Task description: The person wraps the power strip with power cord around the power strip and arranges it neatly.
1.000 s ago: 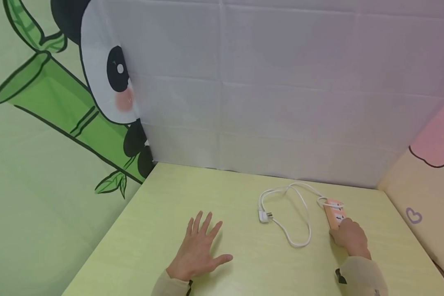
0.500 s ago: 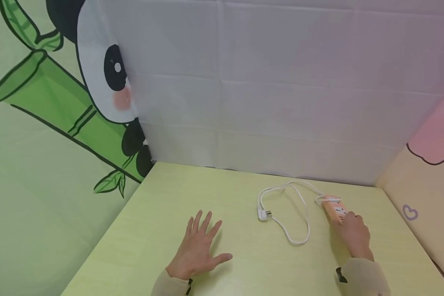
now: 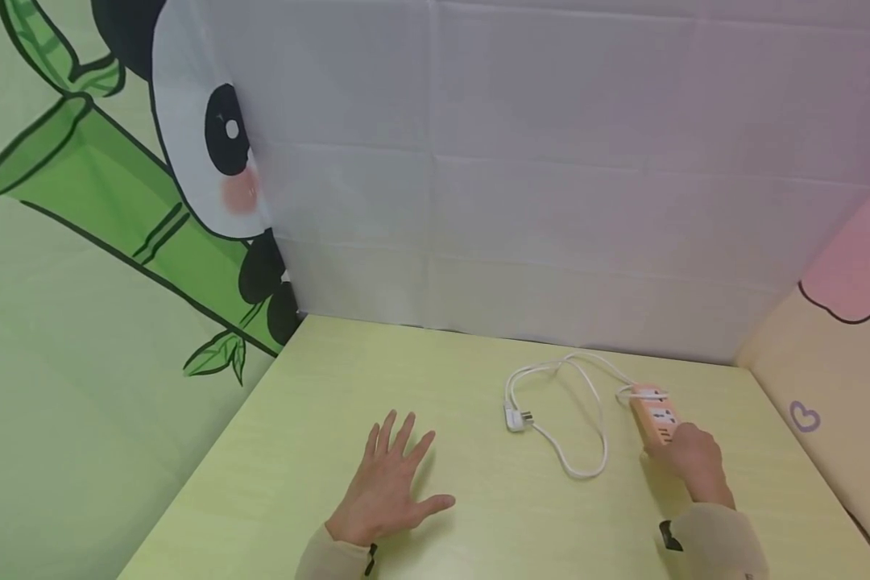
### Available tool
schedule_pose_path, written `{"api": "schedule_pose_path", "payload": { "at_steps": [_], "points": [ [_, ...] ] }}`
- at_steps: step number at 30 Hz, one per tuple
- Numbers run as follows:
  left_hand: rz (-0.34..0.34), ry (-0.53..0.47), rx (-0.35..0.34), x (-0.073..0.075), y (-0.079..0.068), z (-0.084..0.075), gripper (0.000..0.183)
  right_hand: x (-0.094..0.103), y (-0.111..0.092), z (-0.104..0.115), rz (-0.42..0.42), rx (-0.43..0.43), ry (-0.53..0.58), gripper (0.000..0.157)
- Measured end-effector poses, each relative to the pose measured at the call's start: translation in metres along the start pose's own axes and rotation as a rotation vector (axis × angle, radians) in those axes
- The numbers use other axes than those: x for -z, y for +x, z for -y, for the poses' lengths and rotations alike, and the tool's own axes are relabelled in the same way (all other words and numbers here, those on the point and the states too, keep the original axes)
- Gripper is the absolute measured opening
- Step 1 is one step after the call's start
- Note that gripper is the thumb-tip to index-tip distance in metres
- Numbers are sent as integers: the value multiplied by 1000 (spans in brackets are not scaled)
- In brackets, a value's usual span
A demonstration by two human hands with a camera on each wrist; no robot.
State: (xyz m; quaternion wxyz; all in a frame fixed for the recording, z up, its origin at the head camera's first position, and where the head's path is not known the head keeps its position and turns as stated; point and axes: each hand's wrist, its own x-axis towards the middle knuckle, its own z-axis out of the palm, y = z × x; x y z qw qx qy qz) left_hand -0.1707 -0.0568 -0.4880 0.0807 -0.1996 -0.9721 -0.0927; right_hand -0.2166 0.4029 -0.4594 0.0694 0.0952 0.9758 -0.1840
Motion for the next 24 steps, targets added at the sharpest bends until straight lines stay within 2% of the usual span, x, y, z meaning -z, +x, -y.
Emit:
{"api": "schedule_pose_path", "payload": {
  "at_steps": [4,8,15,24],
  "points": [
    [-3,2,-2,0,1,-1,89,-2,0,-4,-4,-5,34,56],
    [-8,-5,-2,-1,1,-2,88,-5,0,-6,-34,10,65,58],
    [-4,-10,-3,-2,2,-2,88,-8,-5,-2,-193,68,113,68],
    [10,-13,-5,-2,2,-3,88,1,-21,20,-350,121,146,76]
  ]
}}
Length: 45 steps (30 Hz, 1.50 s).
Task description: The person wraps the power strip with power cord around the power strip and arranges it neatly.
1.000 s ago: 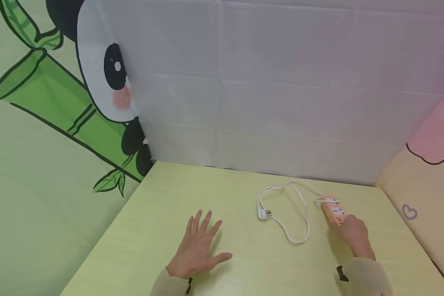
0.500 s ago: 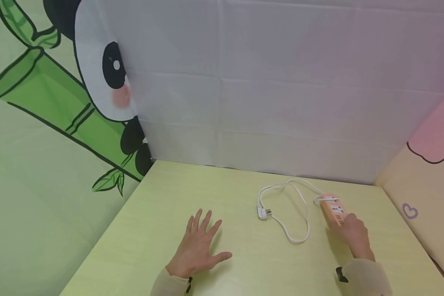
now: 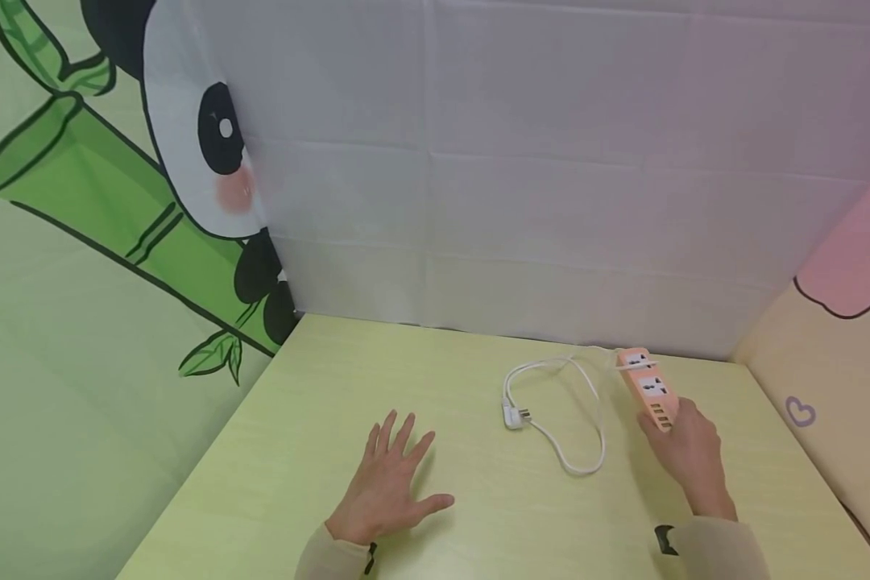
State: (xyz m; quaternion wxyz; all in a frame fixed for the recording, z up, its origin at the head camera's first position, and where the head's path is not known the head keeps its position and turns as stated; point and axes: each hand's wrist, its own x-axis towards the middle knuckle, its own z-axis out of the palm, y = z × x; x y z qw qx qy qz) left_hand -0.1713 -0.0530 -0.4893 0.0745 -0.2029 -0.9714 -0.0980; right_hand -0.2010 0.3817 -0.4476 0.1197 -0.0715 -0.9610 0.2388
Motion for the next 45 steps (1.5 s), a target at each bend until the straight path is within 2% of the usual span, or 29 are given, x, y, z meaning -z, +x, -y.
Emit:
{"api": "schedule_pose_path", "payload": {
  "at_steps": [9,16,30,45],
  "points": [
    [6,2,-11,-1,-3,2,87,8,-17,32,-155,65,44,71],
    [11,-8,-20,-2,-6,5,87,20,-32,63,-211,115,82,67],
    [26,-28,-23,-2,-9,11,88,35,-62,109,-228,191,129,64],
    [48,-63,-28,-1,-12,17,88,36,-83,126,-198,217,171,60]
  ]
}}
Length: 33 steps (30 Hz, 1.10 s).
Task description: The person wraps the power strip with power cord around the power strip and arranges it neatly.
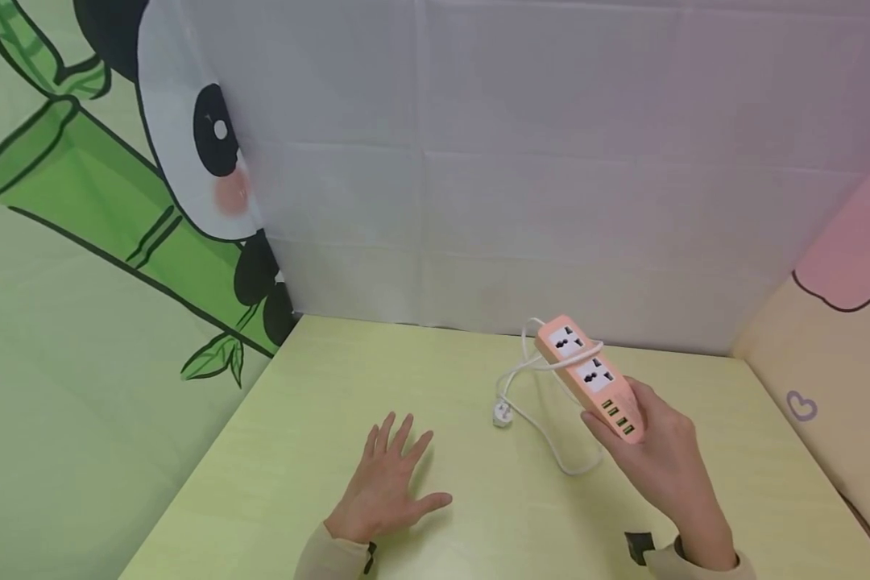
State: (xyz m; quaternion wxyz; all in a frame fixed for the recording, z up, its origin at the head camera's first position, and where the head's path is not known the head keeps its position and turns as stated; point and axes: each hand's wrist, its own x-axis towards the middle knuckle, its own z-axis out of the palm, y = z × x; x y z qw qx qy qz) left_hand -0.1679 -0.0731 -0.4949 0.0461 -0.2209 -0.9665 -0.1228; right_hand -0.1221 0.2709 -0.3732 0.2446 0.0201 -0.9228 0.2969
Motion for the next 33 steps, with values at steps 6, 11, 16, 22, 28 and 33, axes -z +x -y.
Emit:
{"api": "schedule_pose_path", "payload": {
  "at_steps": [6,11,16,22,28,33],
  "points": [
    [4,11,4,0,2,-1,89,-6,-1,-4,10,11,51,58],
    [11,12,9,-1,4,-4,89,-10,0,-8,41,23,68,57],
    [7,10,14,-1,6,-6,88,-10,2,-10,39,49,68,57],
    [8,15,4,-4,10,-7,88,-7,3,-11,38,69,69,60],
    [7,2,-4,-8,17,-3,88,-3,2,-11,26,91,67,60],
    [14,-54,6,-5,22,1,85,0,1,-10,22,106,81,58]
  ]
}}
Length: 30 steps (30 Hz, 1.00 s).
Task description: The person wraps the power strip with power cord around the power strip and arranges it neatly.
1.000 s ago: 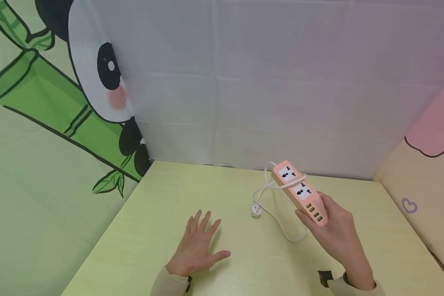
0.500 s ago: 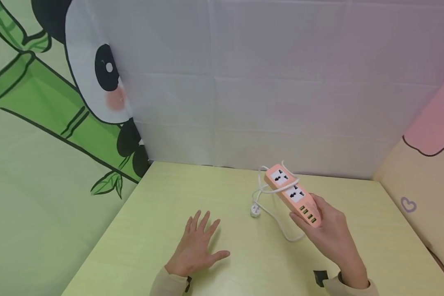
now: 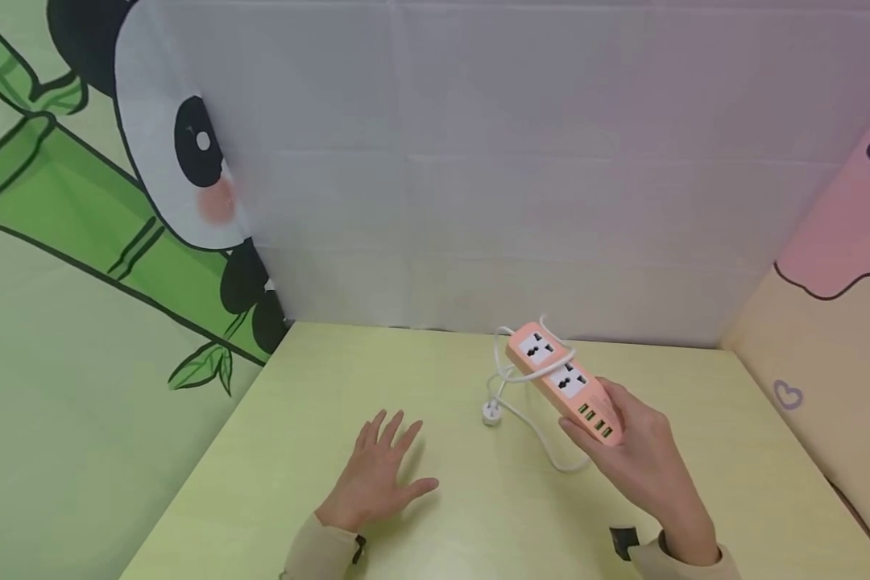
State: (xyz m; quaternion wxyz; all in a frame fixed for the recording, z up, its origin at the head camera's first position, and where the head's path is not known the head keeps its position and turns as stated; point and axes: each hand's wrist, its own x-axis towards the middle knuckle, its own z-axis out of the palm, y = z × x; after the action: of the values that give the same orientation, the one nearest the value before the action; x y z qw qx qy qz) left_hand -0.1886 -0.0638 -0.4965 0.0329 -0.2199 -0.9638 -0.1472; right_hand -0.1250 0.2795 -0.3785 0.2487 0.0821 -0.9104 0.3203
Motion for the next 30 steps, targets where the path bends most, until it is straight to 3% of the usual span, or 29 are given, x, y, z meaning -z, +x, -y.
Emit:
{"api": "schedule_pose_path", "payload": {
  "at_steps": [6,16,24,30],
  "points": [
    [-10,9,-85,14,16,1,83,4,0,3,-14,22,3,57],
    [-75,-8,-148,52,72,-6,84,8,-5,10,-12,48,37,57],
    [-35,-103,-202,68,116,-30,84,9,-11,14,-12,62,70,57],
    [20,-197,-254,64,146,-52,80,8,-10,16,-7,93,93,56]
  ]
}}
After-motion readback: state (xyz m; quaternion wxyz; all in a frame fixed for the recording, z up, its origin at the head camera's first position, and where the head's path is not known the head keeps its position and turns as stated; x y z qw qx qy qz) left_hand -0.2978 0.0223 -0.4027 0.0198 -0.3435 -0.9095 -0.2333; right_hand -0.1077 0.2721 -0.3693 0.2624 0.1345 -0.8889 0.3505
